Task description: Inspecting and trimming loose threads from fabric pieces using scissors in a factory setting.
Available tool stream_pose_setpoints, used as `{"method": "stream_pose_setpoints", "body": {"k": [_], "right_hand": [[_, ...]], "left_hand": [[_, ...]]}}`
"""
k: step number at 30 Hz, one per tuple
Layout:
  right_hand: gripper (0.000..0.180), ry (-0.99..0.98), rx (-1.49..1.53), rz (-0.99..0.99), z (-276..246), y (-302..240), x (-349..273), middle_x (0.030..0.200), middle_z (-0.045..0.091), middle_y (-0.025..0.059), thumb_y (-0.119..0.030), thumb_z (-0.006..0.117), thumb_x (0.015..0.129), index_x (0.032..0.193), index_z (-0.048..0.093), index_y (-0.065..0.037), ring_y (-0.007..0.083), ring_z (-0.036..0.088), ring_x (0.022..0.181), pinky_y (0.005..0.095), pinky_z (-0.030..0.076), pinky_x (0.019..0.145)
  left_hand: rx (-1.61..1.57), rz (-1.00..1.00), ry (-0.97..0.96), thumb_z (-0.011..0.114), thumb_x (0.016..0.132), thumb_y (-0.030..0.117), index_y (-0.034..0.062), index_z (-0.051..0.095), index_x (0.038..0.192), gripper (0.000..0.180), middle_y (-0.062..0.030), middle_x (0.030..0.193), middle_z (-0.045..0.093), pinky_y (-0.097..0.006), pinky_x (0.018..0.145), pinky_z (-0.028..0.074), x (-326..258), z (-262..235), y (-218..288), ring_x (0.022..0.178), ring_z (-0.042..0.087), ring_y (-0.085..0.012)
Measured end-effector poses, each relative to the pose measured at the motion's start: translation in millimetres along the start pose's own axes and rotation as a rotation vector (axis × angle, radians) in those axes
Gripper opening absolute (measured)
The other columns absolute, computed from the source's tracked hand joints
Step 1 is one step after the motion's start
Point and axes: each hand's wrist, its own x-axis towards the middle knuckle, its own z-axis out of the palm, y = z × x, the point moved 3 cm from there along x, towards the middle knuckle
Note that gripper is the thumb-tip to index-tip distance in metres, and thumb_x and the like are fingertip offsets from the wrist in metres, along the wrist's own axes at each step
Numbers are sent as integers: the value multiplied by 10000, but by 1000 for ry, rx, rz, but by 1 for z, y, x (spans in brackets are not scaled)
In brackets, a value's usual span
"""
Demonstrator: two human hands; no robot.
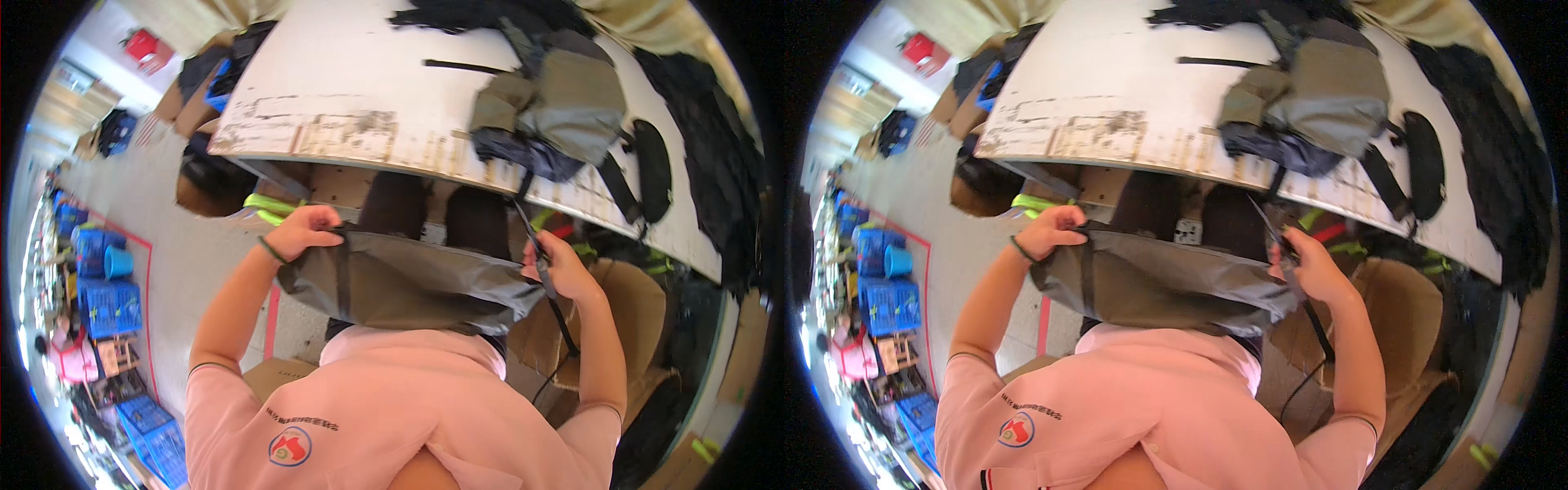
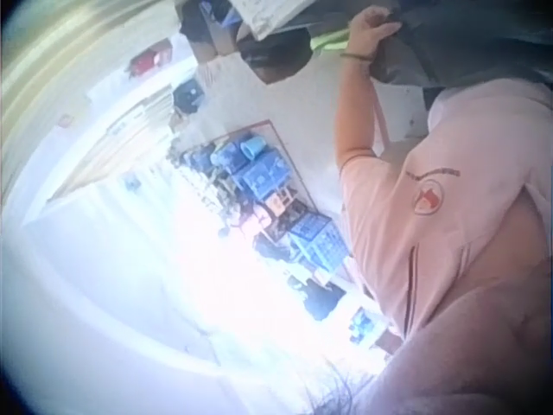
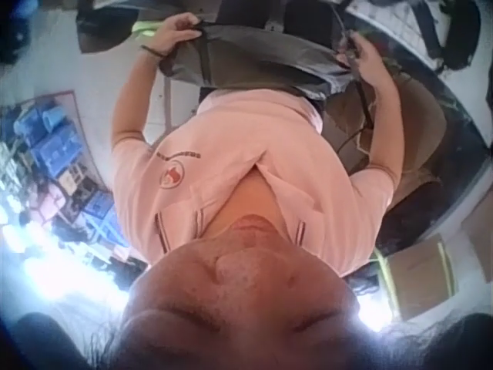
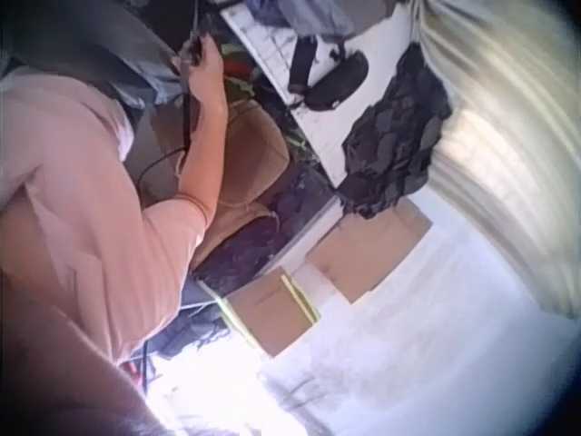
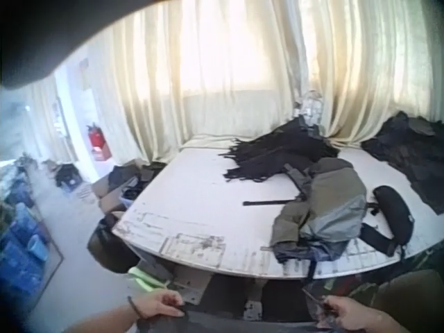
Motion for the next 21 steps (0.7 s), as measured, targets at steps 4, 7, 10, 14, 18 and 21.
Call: {"method": "stream_pose_setpoints", "body": {"k": [4,7,10,14,18,21], "right_hand": [[477,122,-465,9,10,-20,8,869,570,82,-101,839,635,975,517,-14,156,553,778,297,470,737],[587,137,-565,-95,34,-51,25,887,587,102,-167,883,576,1014,524,-11,181,583,784,330,485,723],[632,120,-665,-271,57,-78,40,886,581,125,-287,890,558,1004,532,-18,244,590,773,331,490,700],[592,36,-837,-433,81,-108,53,811,551,99,-390,862,567,941,556,-48,261,578,743,347,486,670],[555,-28,-933,-433,85,-118,58,750,557,80,-415,852,567,877,567,-55,254,572,711,353,464,626],[543,-39,-946,-437,86,-119,60,727,556,76,-417,852,565,856,570,-55,255,569,689,356,457,611]], "left_hand": [[-96,28,-7,716,741,-47,60,603,907,227,32,888,599,-199,740,454,-5,10,8,813,562,-45],[-206,44,-38,700,757,-54,47,603,918,213,24,895,607,-208,767,464,-11,25,19,817,575,-55],[-204,21,-47,706,739,-68,60,595,909,240,33,902,594,-210,780,466,-14,35,26,841,562,-51],[-205,47,-56,710,743,-66,44,601,923,238,31,902,593,-206,783,465,-16,41,26,840,564,-52],[-176,82,-36,707,748,-66,38,603,925,231,32,893,593,-201,773,463,-18,47,31,830,563,-48],[-166,71,-21,704,752,-65,36,604,923,222,32,889,591,-197,762,458,-19,50,33,819,559,-43]]}}
